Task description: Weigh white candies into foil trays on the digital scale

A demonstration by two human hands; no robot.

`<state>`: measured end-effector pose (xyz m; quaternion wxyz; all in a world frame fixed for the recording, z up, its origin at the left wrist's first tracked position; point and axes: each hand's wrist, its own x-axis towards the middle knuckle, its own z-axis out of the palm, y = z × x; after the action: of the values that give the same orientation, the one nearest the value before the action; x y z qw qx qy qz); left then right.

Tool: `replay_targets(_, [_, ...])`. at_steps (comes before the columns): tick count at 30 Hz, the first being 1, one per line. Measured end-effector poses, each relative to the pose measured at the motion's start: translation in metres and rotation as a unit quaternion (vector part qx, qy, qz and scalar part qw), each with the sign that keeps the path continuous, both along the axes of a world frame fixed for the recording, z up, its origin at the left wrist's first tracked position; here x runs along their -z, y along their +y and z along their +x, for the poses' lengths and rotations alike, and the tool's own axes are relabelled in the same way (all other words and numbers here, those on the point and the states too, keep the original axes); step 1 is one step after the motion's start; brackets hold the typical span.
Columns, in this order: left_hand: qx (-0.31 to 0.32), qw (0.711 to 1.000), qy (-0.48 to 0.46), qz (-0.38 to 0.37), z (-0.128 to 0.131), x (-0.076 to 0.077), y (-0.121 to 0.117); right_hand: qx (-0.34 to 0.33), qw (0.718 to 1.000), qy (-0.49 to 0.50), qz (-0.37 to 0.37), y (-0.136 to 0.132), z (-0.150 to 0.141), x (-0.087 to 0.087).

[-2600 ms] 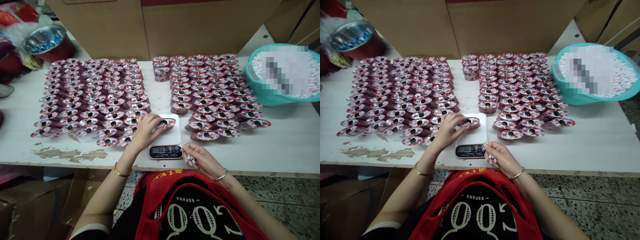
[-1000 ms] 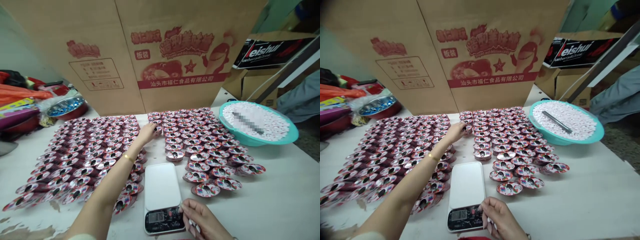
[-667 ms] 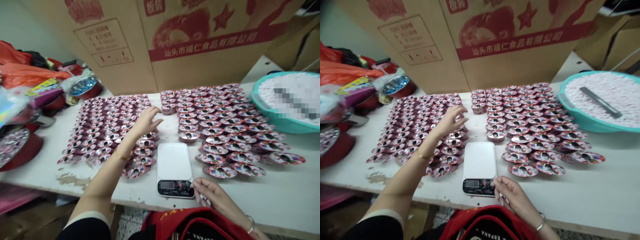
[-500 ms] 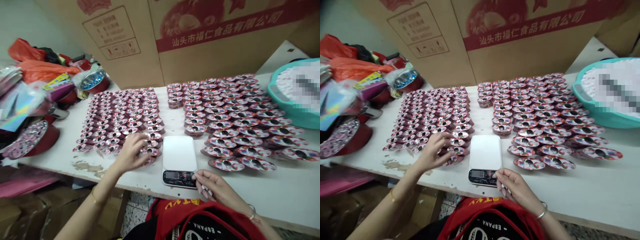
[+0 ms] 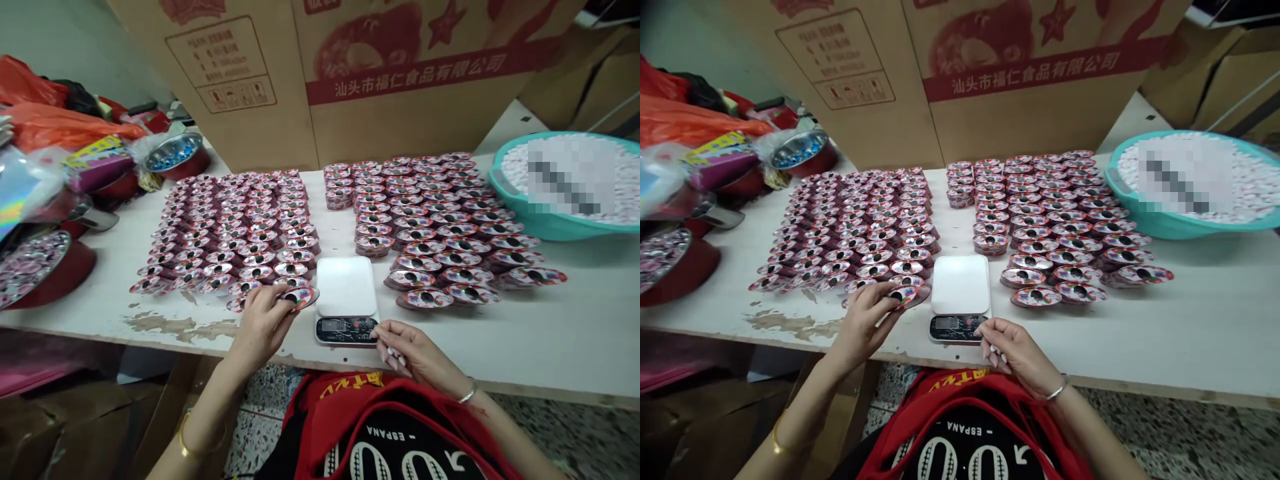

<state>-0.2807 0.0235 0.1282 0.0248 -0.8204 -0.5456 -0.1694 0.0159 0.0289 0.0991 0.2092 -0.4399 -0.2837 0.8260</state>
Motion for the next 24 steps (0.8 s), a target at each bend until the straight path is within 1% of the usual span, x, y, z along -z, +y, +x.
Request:
replay_targets(1, [0.023,1.000,-0.016,-0.007,0.009,-0.005,0.007,0.010,1.000,-0.001,0.002,-0.001,0.001,0.000])
replay_targets(3, [0.071,0.996,-0.038,-0.023,0.027,-0.006,0.025,0.022,1.000,-0.001,0.003,-0.002,0.003,-0.001])
replay_targets(5, [0.111,0.992,-0.049,-0.041,0.045,0.002,0.044,0.024,1.000,0.000,0.004,-0.002,0.003,-0.002])
replay_targets(7, [0.134,0.988,-0.053,-0.057,0.058,0.014,0.062,0.027,1.000,0.003,0.009,-0.002,0.004,-0.003])
replay_targets(9, [0.143,0.985,-0.052,-0.076,0.066,0.024,0.075,0.036,0.999,0.003,0.015,-0.001,0.006,-0.002])
replay_targets(11, [0.143,0.983,-0.062,-0.100,0.068,0.029,0.082,0.046,0.999,0.000,0.015,-0.001,0.008,-0.001])
replay_targets(13, [0.139,0.979,-0.092,-0.114,0.064,0.030,0.082,0.049,0.999,-0.005,0.010,0.000,0.010,0.000])
replay_targets(15, [0.125,0.980,-0.121,-0.101,0.057,0.029,0.079,0.046,0.999,-0.006,0.007,0.001,0.010,0.000])
replay_targets(17, [0.101,0.984,-0.130,-0.069,0.050,0.027,0.072,0.039,0.999,0.002,0.005,0.003,0.009,-0.001])
replay_targets(20, [0.070,0.990,-0.121,-0.016,0.042,0.027,0.059,0.025,1.000,0.012,0.004,0.007,0.005,-0.002])
replay_targets(24, [0.062,0.992,-0.103,0.030,0.044,0.032,0.044,0.011,1.000,0.007,0.012,0.011,0.003,-0.004])
